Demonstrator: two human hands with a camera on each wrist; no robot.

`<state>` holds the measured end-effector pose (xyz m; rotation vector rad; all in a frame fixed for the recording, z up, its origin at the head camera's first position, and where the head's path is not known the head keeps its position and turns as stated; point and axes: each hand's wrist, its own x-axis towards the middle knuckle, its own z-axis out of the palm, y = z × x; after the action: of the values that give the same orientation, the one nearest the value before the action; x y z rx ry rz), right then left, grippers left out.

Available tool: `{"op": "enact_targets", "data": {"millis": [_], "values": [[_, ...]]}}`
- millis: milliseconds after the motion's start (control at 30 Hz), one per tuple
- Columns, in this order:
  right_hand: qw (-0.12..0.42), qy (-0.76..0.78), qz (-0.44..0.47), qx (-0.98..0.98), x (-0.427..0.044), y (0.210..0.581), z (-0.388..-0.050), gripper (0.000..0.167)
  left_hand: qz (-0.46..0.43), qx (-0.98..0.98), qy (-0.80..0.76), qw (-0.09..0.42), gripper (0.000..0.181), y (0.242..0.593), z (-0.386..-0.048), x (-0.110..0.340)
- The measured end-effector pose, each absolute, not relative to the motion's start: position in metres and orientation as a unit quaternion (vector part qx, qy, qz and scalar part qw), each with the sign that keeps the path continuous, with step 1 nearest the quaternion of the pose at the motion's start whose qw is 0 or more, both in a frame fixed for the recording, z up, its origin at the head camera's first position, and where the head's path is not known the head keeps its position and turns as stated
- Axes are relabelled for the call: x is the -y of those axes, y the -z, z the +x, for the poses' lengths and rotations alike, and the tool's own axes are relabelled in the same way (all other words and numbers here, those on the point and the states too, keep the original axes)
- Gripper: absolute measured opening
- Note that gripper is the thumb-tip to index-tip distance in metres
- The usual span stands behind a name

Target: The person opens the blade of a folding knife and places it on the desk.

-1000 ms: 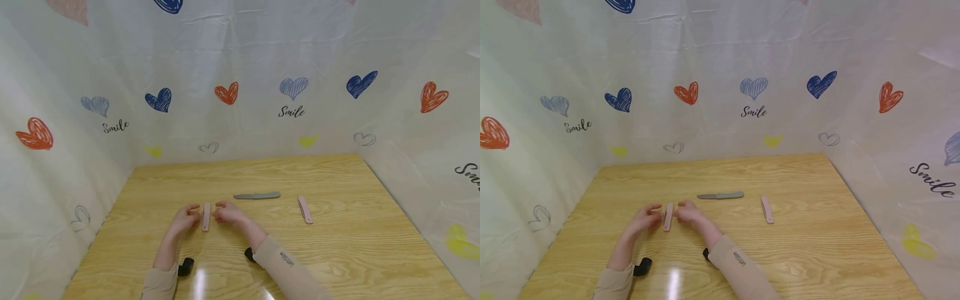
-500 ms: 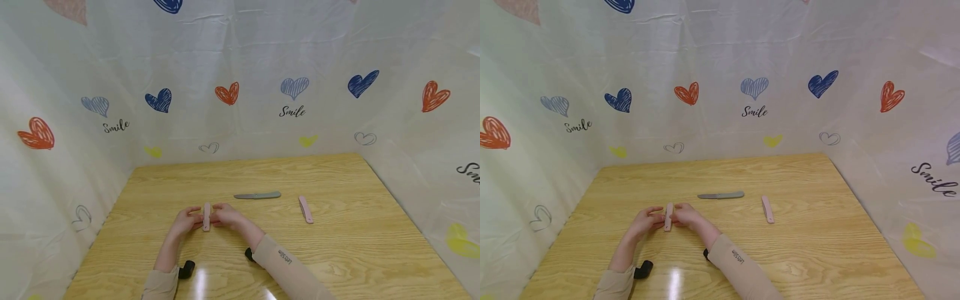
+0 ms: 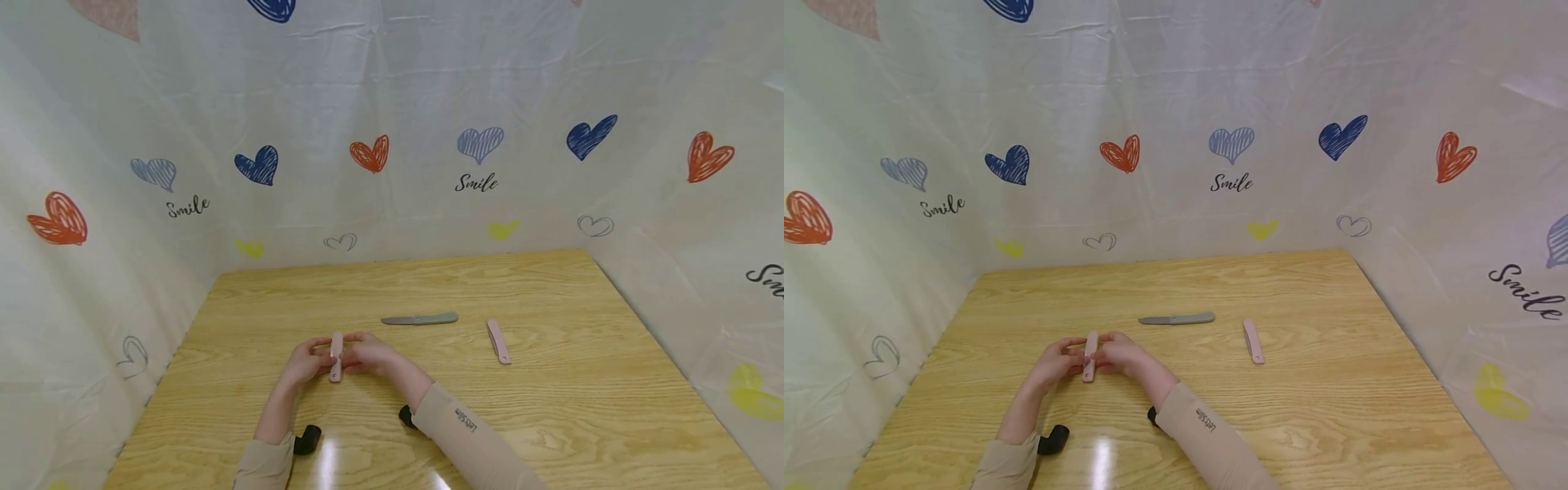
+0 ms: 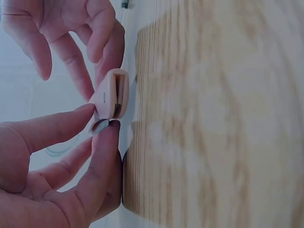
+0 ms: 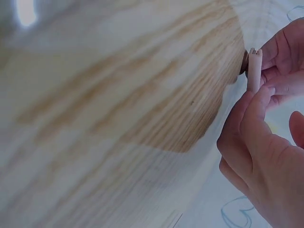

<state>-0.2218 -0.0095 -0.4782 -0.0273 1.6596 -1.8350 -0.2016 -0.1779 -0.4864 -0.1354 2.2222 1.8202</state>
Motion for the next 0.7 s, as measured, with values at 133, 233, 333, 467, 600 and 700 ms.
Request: {"op": "enact_targets", "data": {"millis": [133,233,333,467,600,700], "values": [[0.329,0.708,-0.005,-0.626,0.009,0.477,-0.222,0.056,-0.049,-0.764,-0.629,0.135,0.05,0.487,-0.202,0.179],[0.326,0.71,-0.003,-0.625,0.009,0.478,-0.222,0.054,-0.049,-0.764,-0.629,0.135,0.05,0.487,-0.202,0.179],[0.323,0.716,0.003,-0.618,0.008,0.48,-0.223,0.053,-0.05,-0.761,-0.633,0.132,0.049,0.486,-0.201,0.178],[0.312,0.717,0.003,-0.623,0.007,0.48,-0.223,0.053,-0.048,-0.758,-0.637,0.128,0.049,0.484,-0.201,0.177],[0.284,0.708,-0.011,-0.647,0.003,0.479,-0.223,0.051,-0.047,-0.759,-0.638,0.123,0.048,0.48,-0.2,0.174],[0.269,0.705,-0.016,-0.655,0.001,0.478,-0.223,0.049,-0.046,-0.754,-0.643,0.123,0.048,0.476,-0.199,0.171]]}}
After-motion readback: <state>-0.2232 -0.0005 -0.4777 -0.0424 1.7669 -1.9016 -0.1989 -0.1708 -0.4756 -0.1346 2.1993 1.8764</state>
